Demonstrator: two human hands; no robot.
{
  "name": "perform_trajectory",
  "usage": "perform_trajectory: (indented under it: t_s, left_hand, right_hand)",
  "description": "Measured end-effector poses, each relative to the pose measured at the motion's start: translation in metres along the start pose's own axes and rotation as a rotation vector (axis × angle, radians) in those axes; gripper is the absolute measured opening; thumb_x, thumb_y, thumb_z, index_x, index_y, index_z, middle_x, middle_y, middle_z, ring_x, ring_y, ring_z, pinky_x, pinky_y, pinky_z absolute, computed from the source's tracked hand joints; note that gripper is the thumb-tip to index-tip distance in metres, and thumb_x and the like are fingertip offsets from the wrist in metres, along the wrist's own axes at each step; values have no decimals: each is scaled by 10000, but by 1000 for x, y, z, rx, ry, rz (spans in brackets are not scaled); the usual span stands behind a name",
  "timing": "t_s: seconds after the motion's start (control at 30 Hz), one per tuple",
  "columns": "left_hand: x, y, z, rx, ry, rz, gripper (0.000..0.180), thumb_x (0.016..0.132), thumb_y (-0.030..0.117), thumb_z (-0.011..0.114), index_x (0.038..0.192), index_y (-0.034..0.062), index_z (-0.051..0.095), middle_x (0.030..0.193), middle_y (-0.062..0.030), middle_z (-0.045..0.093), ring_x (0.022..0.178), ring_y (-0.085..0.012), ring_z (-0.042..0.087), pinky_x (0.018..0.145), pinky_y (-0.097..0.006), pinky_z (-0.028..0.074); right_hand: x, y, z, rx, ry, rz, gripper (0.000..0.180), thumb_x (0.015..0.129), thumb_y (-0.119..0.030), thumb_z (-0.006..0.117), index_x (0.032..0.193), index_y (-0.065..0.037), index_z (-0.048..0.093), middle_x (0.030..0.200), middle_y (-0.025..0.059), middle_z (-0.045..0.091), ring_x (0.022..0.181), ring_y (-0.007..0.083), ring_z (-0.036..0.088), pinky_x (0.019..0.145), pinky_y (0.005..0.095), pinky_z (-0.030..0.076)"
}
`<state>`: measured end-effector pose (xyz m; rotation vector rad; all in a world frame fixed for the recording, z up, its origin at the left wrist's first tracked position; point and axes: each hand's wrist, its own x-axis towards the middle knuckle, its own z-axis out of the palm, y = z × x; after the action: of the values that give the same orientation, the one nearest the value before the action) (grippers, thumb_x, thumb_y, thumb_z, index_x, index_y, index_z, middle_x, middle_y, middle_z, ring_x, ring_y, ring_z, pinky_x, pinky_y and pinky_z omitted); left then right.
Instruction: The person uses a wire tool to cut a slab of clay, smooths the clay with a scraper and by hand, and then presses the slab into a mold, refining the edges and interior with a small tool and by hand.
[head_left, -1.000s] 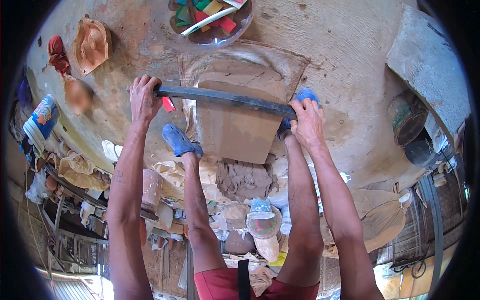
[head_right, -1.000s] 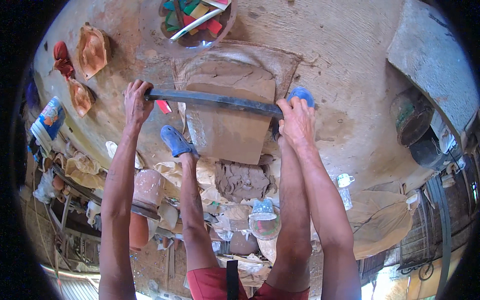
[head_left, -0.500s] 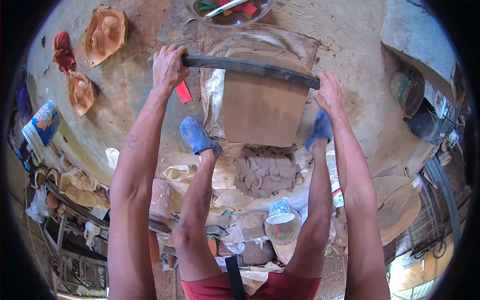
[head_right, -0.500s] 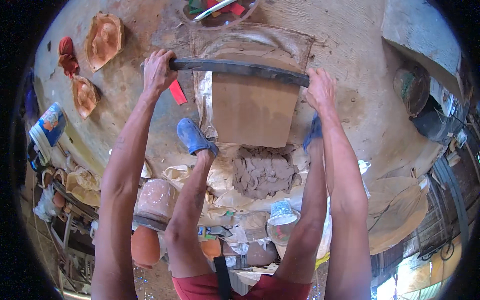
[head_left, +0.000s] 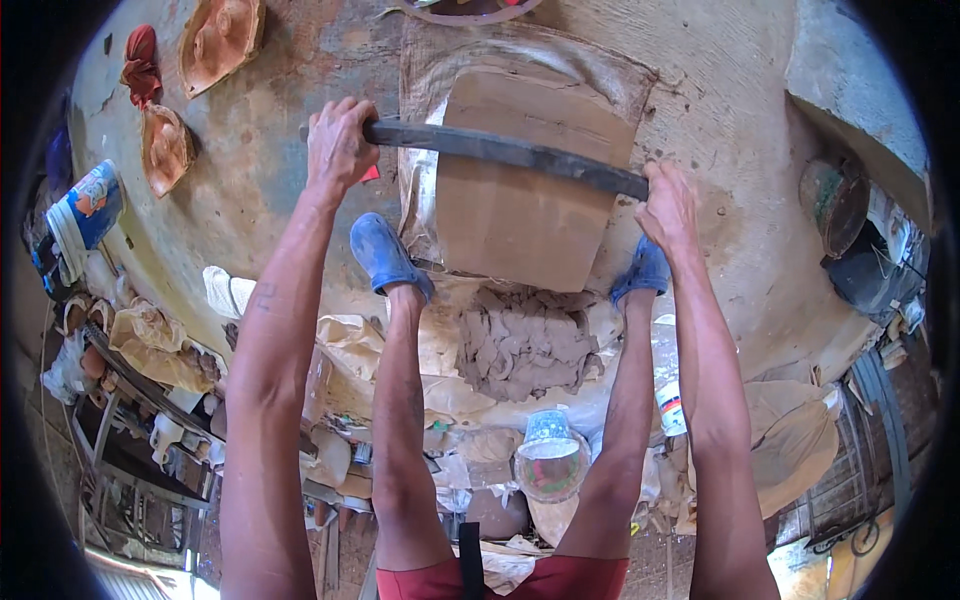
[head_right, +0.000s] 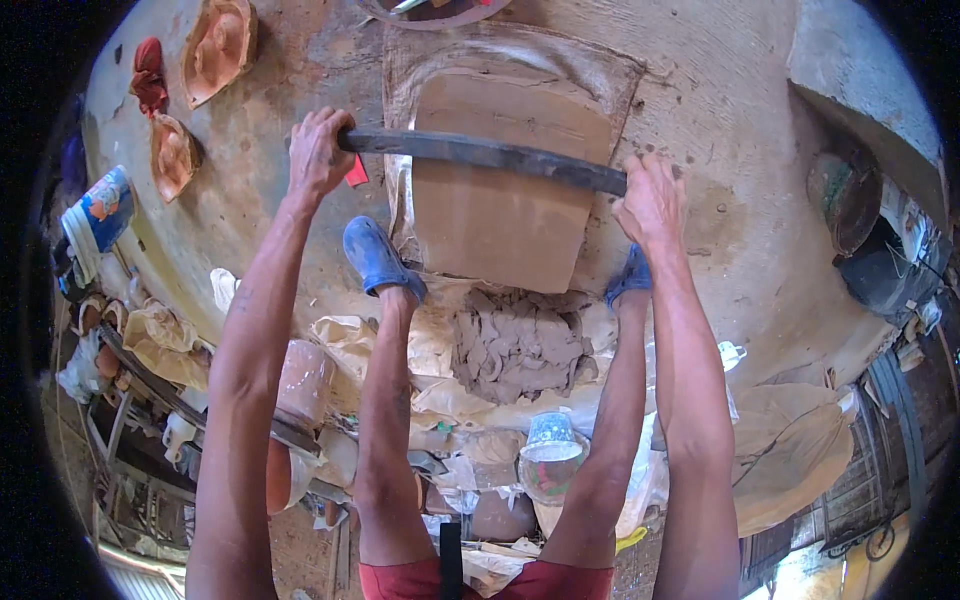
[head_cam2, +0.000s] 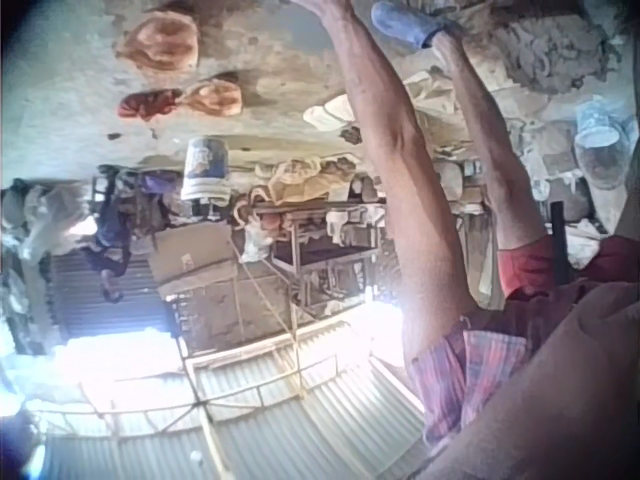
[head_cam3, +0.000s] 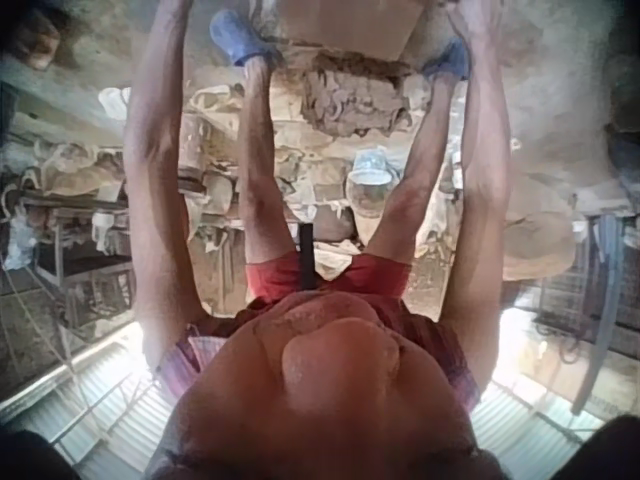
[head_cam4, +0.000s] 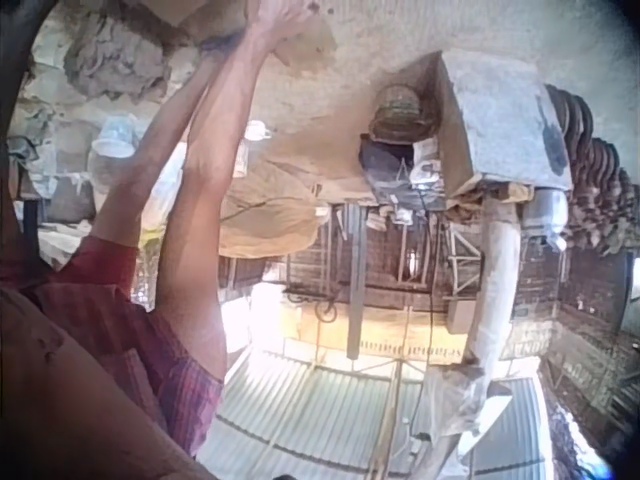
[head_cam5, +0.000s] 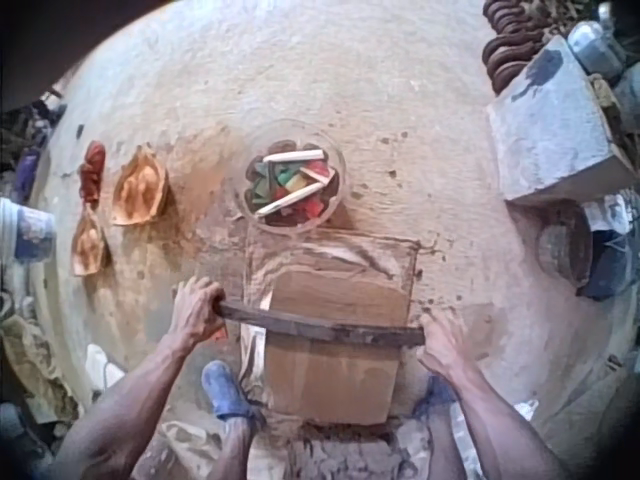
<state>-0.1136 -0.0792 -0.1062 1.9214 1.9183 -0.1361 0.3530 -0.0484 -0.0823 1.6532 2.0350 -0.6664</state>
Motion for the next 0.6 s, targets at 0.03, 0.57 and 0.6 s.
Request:
perform_trajectory:
  t_s: [0.03,0.57,0.6]
  left_hand:
    - [-5,0,2,6,0,-4,298,686,53,735,967,141,699,961,-77,657,1025,-327,631,893,-472,471]
    - [-142,27,46,-91,-21,0,363,583,37,729,925,128,648,924,-64,591,958,-306,583,853,-443,437]
    - [-153,32,48,-123,-37,-21,386,570,37,736,935,128,649,936,-67,589,965,-308,578,859,-444,436]
  right_hand:
    - [-9,-2,2,21,8,-2,372,713,-69,748,1071,-96,651,1130,126,621,1178,347,597,1003,557,463]
    - [-136,-10,77,47,-149,62,402,682,-49,740,1072,-79,648,1108,129,595,1142,346,564,921,505,445]
    - [-142,-9,83,37,-155,65,403,673,-45,752,1060,-79,642,1102,133,588,1144,352,560,941,502,440]
